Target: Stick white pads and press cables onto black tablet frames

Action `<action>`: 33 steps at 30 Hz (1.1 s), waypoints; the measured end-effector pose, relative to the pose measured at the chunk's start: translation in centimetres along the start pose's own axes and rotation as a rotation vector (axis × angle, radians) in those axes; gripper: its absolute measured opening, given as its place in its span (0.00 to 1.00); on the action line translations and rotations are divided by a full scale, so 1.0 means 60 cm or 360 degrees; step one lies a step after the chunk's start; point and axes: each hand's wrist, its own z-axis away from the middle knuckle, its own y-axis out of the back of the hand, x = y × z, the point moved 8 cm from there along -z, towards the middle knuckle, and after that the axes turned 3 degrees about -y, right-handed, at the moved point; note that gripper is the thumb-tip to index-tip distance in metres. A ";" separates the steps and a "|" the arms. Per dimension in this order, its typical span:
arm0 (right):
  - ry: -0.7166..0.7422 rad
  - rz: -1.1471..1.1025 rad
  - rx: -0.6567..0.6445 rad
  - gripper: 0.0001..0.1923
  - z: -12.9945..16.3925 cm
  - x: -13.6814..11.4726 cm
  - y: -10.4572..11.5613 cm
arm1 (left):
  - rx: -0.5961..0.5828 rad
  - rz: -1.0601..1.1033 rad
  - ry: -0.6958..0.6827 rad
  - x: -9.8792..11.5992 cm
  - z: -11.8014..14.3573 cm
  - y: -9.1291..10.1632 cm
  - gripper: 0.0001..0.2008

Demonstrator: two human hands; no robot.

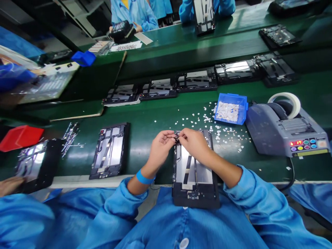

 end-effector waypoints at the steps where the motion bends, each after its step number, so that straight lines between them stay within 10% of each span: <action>1: 0.0007 0.0021 0.0011 0.07 0.001 0.000 0.002 | 0.0028 0.0036 0.0024 -0.005 -0.002 0.001 0.12; 11: 0.0231 0.0512 0.0070 0.05 0.021 -0.020 -0.013 | 0.0217 0.0134 0.0037 -0.005 0.004 0.002 0.11; 22: -0.0043 0.0445 0.0051 0.05 0.012 -0.017 -0.009 | 0.0297 -0.0292 -0.0376 0.015 0.033 -0.004 0.14; 33: 0.0084 0.0657 -0.0017 0.06 -0.001 -0.018 -0.022 | 0.0228 0.0065 -0.0144 0.001 0.017 -0.010 0.16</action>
